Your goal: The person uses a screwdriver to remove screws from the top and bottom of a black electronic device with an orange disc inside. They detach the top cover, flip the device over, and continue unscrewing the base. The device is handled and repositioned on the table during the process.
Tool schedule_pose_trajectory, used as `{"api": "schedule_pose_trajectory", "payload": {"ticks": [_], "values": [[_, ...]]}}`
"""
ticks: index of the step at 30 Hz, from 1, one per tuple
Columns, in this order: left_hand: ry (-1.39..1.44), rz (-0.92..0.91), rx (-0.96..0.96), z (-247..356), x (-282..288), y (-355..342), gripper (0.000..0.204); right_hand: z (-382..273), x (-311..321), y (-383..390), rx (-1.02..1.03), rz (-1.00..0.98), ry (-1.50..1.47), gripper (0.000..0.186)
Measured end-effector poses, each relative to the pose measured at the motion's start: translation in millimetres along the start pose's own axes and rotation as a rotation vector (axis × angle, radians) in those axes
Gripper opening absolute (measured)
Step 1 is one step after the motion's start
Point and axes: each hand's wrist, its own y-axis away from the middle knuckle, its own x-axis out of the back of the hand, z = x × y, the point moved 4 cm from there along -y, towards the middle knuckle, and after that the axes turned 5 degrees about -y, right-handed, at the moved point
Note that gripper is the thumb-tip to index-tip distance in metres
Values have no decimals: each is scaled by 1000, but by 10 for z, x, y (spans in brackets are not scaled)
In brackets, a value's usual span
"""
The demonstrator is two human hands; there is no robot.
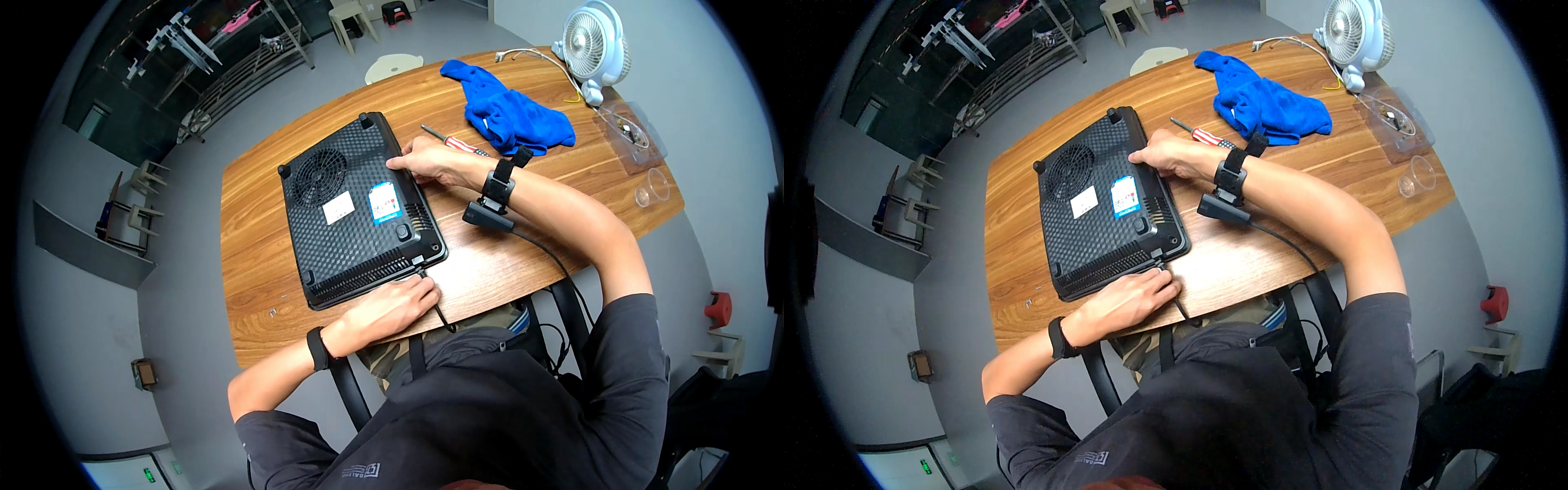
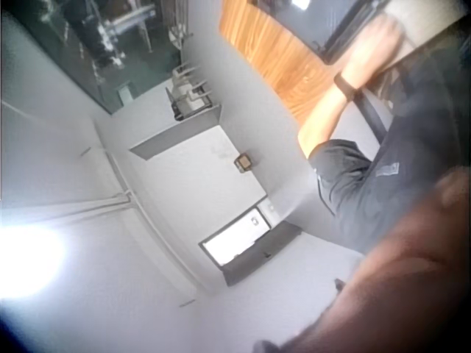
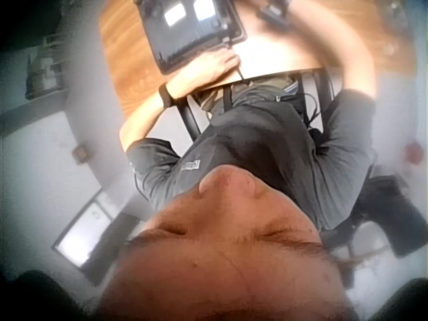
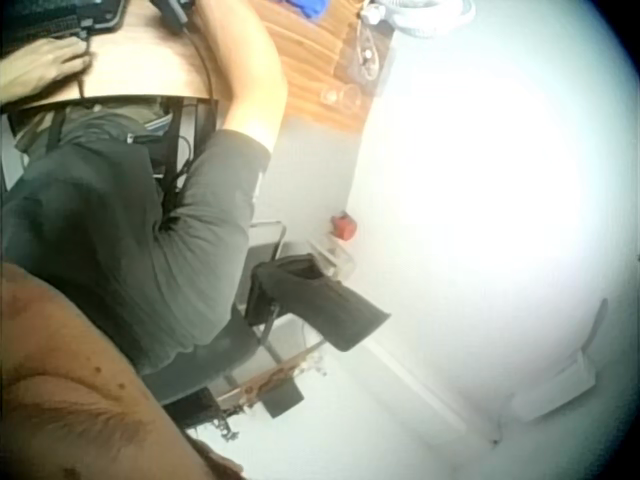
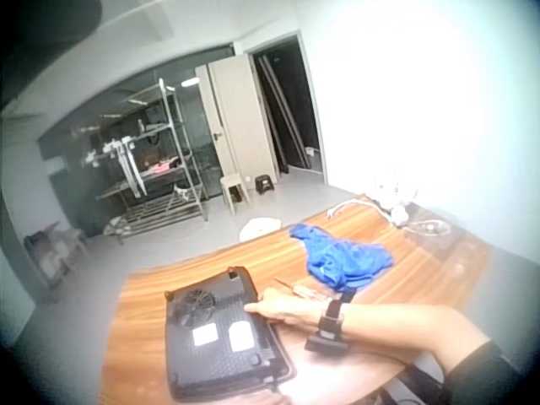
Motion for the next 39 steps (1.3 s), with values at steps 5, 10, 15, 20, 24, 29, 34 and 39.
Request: {"api": "schedule_pose_trajectory", "payload": {"ticks": [5, 10, 15, 20, 24, 29, 34, 39], "values": [[10, -3, 10, -1, -12, -70, 33, -28, -10, 23, 19, -17, -5, 38], [34, 16, -1, 0, -22, -74, 33, -34, 2, 44, 1, -9, 18, 39], [62, 14, 2, -10, -14, -48, 34, -9, -6, 10, 3, -1, 28, 43], [67, -38, -16, -32, 36, 3, 35, 28, -18, -29, -4, -13, 22, 44], [71, -53, -42, -67, 68, 38, 36, 38, -17, -8, -4, -37, -14, 45], [115, -75, -27, -72, 71, 15, 38, 79, -14, -92, 16, -21, 46, 49], [125, -60, 2, -52, 105, 3, 39, 53, -18, -56, 25, -21, 40, 47], [132, -73, 19, -40, 113, -20, 40, 16, -13, -24, 30, -18, -15, 48]]}}
